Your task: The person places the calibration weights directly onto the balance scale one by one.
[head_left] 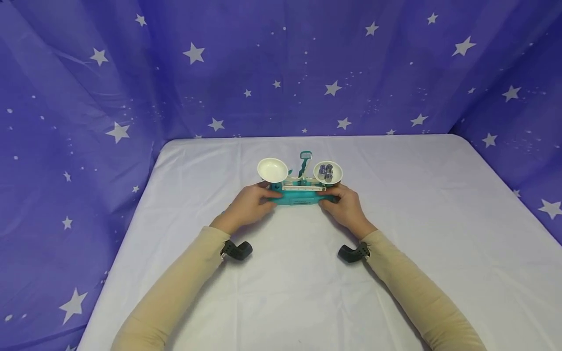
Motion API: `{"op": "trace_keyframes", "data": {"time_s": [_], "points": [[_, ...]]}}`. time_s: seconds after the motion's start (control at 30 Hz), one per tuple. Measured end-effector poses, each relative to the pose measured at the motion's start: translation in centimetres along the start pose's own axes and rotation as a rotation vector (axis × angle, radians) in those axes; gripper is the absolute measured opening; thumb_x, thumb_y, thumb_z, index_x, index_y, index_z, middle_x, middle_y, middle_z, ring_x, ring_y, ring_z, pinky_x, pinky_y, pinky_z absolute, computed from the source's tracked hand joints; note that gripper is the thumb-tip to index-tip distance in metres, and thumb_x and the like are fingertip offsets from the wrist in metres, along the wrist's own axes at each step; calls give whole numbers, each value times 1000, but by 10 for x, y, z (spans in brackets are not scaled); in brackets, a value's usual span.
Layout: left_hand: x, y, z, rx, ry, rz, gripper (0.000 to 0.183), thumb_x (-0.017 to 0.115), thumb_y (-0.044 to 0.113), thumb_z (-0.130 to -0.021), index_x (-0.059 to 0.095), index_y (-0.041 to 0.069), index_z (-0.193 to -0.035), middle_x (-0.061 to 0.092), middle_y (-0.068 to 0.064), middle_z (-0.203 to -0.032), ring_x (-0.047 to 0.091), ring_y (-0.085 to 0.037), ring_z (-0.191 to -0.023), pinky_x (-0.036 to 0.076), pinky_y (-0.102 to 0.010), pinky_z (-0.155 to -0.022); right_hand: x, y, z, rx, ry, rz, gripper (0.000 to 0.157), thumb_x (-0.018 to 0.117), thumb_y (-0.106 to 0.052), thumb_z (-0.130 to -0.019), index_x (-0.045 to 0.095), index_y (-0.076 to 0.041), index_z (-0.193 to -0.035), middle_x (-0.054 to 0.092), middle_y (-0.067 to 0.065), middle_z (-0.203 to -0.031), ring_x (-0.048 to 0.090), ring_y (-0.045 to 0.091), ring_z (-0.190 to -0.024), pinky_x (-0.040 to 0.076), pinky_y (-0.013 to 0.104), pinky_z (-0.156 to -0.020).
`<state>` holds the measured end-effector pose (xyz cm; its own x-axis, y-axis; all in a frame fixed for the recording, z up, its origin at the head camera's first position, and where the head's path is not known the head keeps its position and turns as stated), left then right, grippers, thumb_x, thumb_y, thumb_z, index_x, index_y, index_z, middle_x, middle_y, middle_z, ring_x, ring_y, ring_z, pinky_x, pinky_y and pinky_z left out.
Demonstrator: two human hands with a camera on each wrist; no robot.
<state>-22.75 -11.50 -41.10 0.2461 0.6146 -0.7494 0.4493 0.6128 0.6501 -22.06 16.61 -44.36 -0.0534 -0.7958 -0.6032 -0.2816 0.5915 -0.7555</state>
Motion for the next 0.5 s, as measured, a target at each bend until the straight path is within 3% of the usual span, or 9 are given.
{"op": "trace_keyframes", "data": {"time_s": [0.2,0.4,0.5], "points": [[-27,-5,15,-19,-2,-31,28,65,12,-94,76,7,-119,57,-22,-147,52,-43,-139,41,-58,-117,0,2,0,-3,0,3,22,77,2,-82,78,1,-104,70,23,-118,63,42,-123,51,53,-108],[-57,-15,41,-122,10,-25,35,64,16,-97,70,7,-130,60,-18,-146,52,-38,-140,43,-56,-116,0,1,1,4,-9,21,22,76,0,-83,79,0,-105,71,23,-118,61,41,-126,52,52,-107],[-67,-20,56,-168,47,-32,35,64,16,-97,70,7,-130,62,-16,-143,54,-37,-139,44,-55,-115,1,-1,0,-2,-9,21,22,76,1,-83,79,0,-105,71,23,-118,62,41,-125,53,53,-106]]}}
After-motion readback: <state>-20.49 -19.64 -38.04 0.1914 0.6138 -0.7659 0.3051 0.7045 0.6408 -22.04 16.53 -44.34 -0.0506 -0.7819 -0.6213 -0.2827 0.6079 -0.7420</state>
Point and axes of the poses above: each hand's wrist, its own z-axis away from the middle knuckle, its own x-axis out of the palm, y = z × x, the point moved 1 cm from there along -z, towards the middle knuckle
